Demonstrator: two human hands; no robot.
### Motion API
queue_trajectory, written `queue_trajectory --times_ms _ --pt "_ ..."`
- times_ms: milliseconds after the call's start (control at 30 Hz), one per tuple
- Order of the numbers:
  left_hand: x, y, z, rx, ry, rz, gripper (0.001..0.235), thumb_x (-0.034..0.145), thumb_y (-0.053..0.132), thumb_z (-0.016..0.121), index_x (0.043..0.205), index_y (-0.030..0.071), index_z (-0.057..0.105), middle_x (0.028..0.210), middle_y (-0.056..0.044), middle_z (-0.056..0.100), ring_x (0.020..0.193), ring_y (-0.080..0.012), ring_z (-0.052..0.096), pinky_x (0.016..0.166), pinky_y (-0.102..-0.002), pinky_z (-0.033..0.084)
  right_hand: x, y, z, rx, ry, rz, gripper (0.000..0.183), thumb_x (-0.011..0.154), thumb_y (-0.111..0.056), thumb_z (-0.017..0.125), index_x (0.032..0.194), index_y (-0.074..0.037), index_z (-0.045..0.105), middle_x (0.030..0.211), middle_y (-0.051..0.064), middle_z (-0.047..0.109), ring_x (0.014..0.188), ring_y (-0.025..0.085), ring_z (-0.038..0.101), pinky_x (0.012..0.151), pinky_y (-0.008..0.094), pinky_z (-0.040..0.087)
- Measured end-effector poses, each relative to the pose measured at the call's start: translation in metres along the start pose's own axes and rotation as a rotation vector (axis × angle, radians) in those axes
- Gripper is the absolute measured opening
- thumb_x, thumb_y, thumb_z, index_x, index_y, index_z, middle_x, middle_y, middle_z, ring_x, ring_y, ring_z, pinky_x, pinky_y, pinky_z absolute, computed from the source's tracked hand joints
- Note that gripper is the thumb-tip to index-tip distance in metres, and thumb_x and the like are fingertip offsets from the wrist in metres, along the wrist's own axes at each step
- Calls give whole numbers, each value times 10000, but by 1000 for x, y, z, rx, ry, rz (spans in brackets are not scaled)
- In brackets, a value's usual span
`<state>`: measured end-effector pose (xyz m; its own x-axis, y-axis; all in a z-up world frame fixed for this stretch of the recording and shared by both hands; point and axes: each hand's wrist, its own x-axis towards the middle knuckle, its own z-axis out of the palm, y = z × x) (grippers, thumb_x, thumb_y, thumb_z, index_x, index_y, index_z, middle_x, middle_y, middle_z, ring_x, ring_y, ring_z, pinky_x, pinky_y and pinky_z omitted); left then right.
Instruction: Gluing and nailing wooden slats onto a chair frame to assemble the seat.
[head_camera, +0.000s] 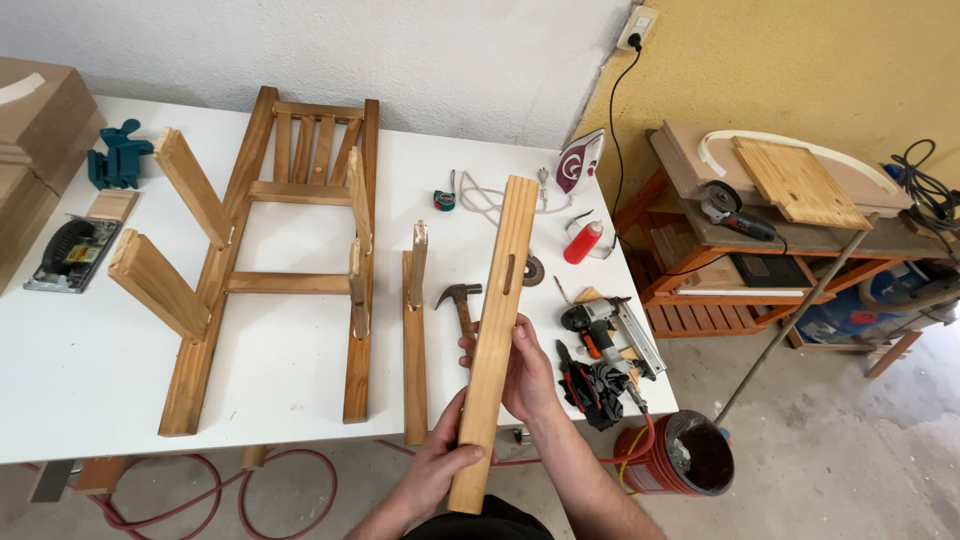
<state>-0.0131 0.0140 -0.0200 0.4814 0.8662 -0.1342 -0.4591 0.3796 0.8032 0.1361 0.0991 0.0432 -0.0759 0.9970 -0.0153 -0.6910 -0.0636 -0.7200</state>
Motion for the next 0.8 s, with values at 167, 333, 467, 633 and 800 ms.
queue_trajectory --times_ms 167,333,467,633,800 --pt "1 5 3 -232 -39 -29 740 804 91 716 1475 65 403 951 -245 663 687 -325 674 599 -424 573 7 7 -26 -76 51 -9 317 906 -218 712 1179 -149 568 1095 150 693 942 346 691 762 445 581" --pt "4 21 8 -194 12 -168 568 782 80 788 1271 11 507 953 -204 691 705 -336 704 671 -461 597 13 7 -32 -279 84 -116 440 882 -166 751 1296 -93 622 1045 76 705 911 198 668 762 341 557" --pt "5 26 13 -52 185 -219 791 781 110 756 1514 159 464 1144 -142 706 953 -260 698 868 -384 578 12 3 -25 -427 150 -109 430 863 -159 766 1269 -106 632 1083 63 695 939 187 653 723 330 531" --pt "3 27 15 -90 190 -156 931 769 123 752 1601 237 350 1222 -148 709 903 -268 718 825 -391 611 13 2 -18 -485 169 -89 441 854 -156 768 1271 -102 635 1072 74 692 910 201 659 679 348 551" --pt "8 13 0 -27 161 -122 987 767 191 784 1620 280 296 1346 -72 657 1083 -214 658 925 -372 570 13 2 -18 -453 134 -96 403 872 -133 752 1254 -125 625 1084 54 681 928 183 638 698 332 516"
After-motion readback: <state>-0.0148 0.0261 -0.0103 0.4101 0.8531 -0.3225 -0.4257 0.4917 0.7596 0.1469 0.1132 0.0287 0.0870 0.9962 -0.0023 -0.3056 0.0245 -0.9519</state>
